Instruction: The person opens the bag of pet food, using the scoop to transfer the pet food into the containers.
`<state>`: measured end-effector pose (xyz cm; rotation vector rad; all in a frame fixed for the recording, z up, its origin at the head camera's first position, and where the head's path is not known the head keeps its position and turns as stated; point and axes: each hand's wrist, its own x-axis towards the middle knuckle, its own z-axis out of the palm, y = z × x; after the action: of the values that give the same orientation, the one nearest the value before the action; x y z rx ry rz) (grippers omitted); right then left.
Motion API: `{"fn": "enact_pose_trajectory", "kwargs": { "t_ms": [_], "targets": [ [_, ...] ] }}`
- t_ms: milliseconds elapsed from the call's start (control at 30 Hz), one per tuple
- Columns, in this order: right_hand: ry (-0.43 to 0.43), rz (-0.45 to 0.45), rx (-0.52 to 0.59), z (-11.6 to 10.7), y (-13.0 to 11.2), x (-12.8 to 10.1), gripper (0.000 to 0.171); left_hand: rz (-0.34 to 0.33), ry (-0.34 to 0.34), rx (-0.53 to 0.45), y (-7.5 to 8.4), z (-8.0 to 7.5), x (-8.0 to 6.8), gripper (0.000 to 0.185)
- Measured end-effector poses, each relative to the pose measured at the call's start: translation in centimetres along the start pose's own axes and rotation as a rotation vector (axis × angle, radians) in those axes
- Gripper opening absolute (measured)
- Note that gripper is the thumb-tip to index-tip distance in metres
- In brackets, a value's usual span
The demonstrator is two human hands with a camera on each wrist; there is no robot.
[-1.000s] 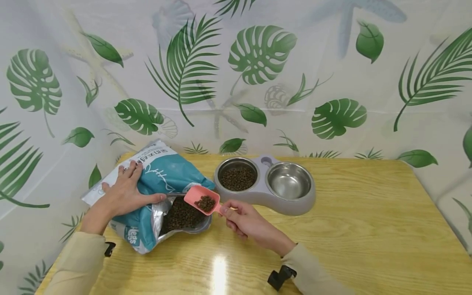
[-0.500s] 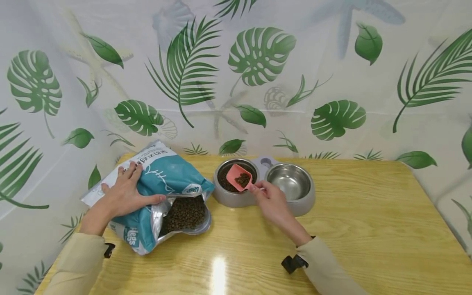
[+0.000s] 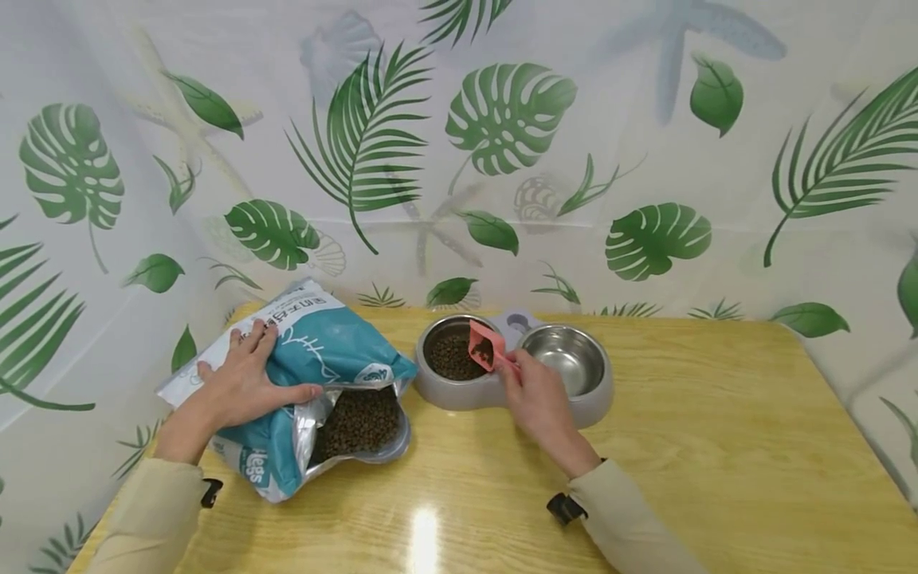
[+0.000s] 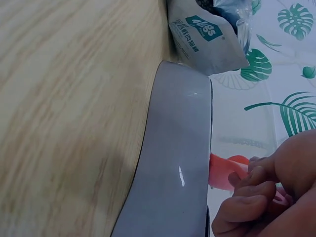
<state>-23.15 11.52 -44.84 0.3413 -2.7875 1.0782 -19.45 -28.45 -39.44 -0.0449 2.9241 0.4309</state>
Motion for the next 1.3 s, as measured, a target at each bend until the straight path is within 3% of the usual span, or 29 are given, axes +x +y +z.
{"fn": "enact_pose_trajectory", "kwargs": {
  "t_ms": [167, 467, 767, 1300],
  "targets": [
    [0.037, -0.067, -0.054, 0.5, 0.0, -0.2, 0.017, 0.000, -0.002, -0.003, 0.0, 0.2, -0.1, 0.134],
    [0.045, -0.088, -0.104, 1.0, 0.1, -0.4, 0.017, -0.002, 0.000, -0.008, -0.1, 0.3, -0.2, 0.134],
    [0.112, -0.146, -0.167, 1.2, 0.2, -0.7, 0.017, 0.000, 0.000, -0.001, 0.0, 0.2, -0.2, 0.133],
    [0.200, -0.225, -0.159, 1.1, 0.8, -0.9, 0.012, -0.004, -0.006, -0.002, 0.0, 0.0, -0.1, 0.134]
  ]
}}
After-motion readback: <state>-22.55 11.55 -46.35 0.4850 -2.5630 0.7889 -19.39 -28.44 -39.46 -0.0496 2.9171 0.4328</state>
